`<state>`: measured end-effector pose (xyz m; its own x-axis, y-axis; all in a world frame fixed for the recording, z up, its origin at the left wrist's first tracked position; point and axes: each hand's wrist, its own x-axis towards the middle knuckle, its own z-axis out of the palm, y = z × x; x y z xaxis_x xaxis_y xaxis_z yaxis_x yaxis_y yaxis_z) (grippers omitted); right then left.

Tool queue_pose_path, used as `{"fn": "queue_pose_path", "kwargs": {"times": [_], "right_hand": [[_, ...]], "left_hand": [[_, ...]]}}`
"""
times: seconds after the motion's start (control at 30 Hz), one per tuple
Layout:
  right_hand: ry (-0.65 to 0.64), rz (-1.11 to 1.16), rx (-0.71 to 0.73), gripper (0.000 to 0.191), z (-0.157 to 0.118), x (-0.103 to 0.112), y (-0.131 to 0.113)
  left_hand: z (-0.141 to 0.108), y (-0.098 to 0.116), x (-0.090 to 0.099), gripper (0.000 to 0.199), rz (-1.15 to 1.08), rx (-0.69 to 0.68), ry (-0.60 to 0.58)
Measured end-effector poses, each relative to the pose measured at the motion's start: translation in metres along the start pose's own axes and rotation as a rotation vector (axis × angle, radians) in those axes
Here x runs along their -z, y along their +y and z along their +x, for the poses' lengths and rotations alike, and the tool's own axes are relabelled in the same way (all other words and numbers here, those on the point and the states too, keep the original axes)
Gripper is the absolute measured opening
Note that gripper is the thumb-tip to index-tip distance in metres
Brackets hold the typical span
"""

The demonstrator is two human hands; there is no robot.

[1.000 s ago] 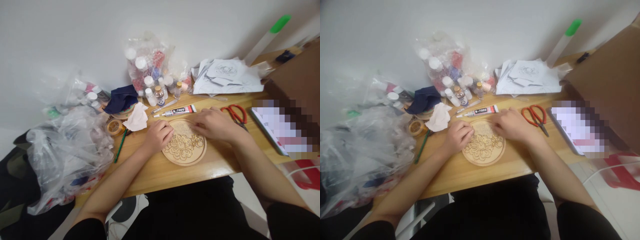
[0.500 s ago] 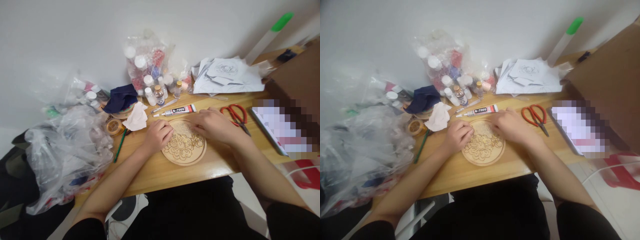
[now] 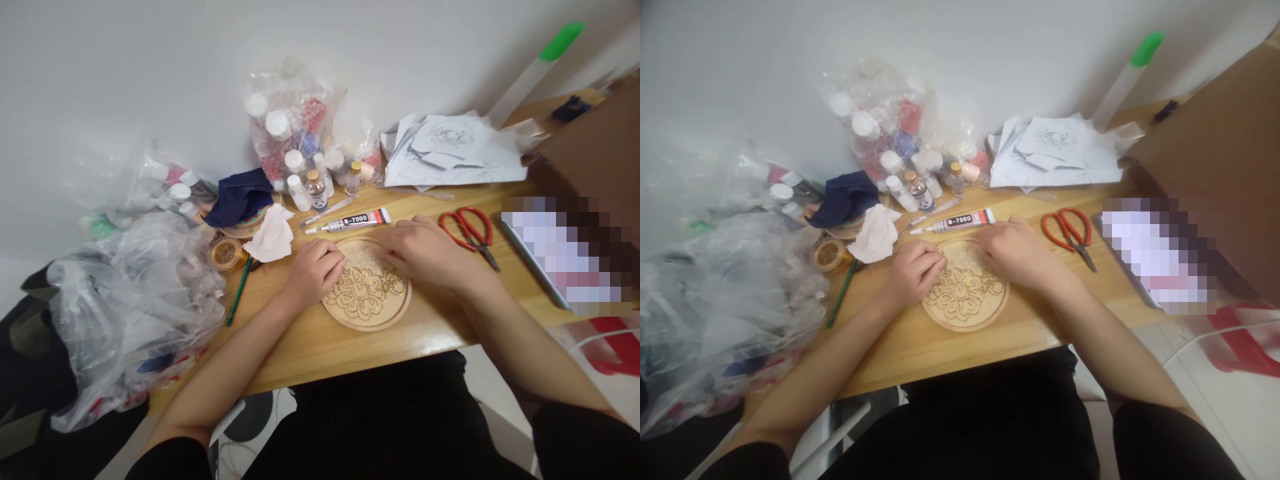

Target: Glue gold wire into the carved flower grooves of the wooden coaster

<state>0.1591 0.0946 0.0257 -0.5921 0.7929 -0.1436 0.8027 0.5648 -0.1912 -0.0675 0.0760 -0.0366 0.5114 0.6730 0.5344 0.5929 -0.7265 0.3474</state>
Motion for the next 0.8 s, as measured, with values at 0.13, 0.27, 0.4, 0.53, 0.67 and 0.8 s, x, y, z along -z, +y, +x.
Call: {"fn": "queue_pose_path", "kwargs": {"times": [0.13,0.27,0.4,0.53,0.67,0.8], "right_hand": [[0.006,0.009,-0.011,0.021,0.001,-0.001,0.000],[0.060,0.099,0.032,0.019,0.003,-0.005,0.005],[0.120,0.195,0.066,0.022,0.004,-0.009,0.012],[0.175,0.285,0.128,0.020,0.005,-0.014,0.014],[0.191,0.323,0.187,0.020,0.008,-0.020,0.011],[0.245,0.347,0.216,0.016,0.010,-0.025,0.005]], "left_hand": [[0.000,-0.001,0.000,0.020,-0.003,-0.004,0.001],[0.000,-0.001,-0.001,0.018,-0.012,-0.013,0.012],[0.000,0.000,0.000,0.019,-0.002,-0.004,0.023],[0.002,0.002,0.002,0.020,0.027,0.024,0.031],[0.008,0.010,0.004,0.019,0.051,0.063,0.014],[0.016,0.023,0.003,0.017,0.044,0.116,-0.050]]}}
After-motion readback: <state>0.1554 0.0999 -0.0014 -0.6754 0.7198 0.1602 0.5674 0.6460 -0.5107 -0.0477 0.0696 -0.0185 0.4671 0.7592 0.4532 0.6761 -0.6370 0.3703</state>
